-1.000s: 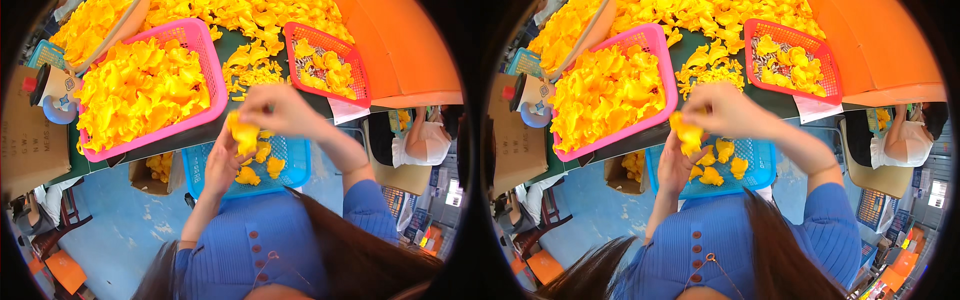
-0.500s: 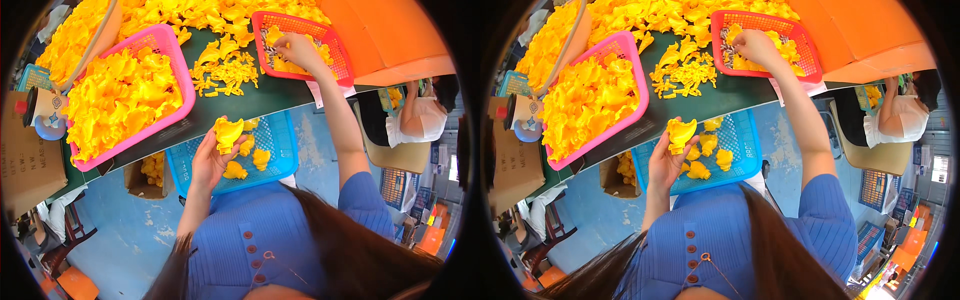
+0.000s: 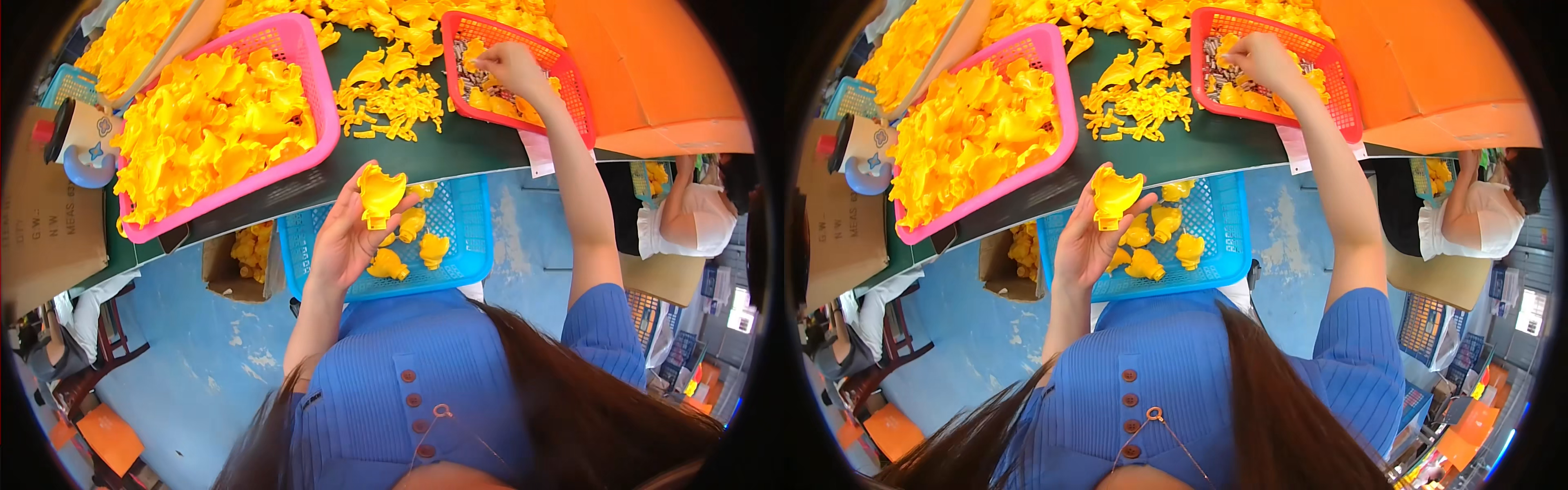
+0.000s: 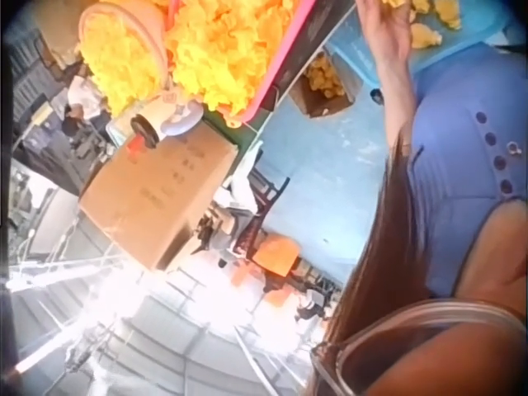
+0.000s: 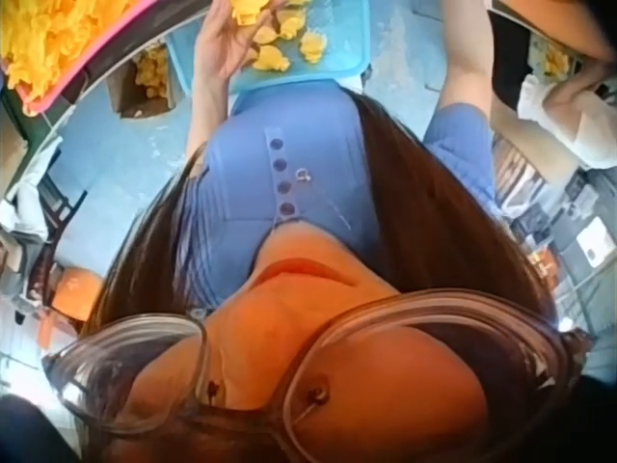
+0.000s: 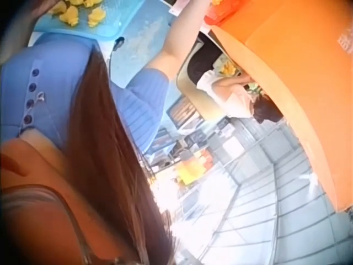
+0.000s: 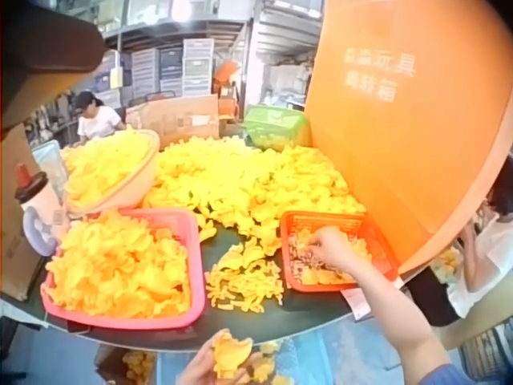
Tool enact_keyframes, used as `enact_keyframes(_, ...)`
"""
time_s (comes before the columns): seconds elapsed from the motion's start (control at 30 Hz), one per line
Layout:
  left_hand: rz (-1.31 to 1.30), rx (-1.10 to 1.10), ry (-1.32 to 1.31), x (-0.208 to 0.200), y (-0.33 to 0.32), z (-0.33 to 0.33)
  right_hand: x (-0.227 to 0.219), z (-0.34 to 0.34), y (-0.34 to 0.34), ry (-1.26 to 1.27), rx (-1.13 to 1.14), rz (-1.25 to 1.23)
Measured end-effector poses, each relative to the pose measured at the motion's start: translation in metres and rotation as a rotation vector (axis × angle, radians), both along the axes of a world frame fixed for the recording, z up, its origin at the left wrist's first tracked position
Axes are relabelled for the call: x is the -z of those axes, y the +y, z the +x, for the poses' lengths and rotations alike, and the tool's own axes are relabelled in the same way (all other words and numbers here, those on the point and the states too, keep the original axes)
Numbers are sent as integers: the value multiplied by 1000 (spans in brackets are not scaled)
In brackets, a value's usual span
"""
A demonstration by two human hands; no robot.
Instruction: Assembling small yellow plastic toy components at a factory workstation.
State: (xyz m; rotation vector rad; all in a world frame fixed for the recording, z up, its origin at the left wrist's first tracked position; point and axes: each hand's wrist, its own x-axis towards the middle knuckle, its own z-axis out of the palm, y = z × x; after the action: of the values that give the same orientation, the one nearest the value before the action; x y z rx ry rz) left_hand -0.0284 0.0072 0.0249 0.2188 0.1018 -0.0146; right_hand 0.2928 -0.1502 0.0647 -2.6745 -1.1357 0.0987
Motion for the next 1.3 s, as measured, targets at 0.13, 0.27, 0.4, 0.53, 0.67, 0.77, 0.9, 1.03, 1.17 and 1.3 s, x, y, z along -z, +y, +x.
enact_keyframes(0.13, -55, -14, 4, 5, 1, 0, -35, -90, 11, 85, -206, 622)
enact_keyframes(0.27, -85, 14, -12, -2, -3, 5, -28, -157, 21, 26, -550, 688)
enact_keyframes(0.4, -130, 37, -1, -6, -4, 4, -26, -163, 25, 27, -602, 715)
enact_keyframes(0.53, -141, 23, 33, -3, -2, 2, -21, -161, 29, 21, -645, 716)
enact_keyframes(0.67, -176, 53, 56, 0, -1, 1, -19, -157, 31, 18, -693, 666)
enact_keyframes(0.77, -219, 75, 49, 3, 0, 0, -19, -152, 32, -90, -800, 596)
enact_keyframes(0.9, -91, 99, 64, -6, 5, 2, -19, -149, 33, -282, -931, 489)
enact_keyframes(1.03, 248, -2, -96, -2, -2, 0, -17, -150, 31, -249, -898, 473)
enact_keyframes(1.17, 668, -185, 71, -1, -9, -3, -19, -161, 27, -235, -874, 412)
enact_keyframes(1.3, 740, -191, 60, 7, -9, -7, -10, -165, 24, -269, -851, 480)
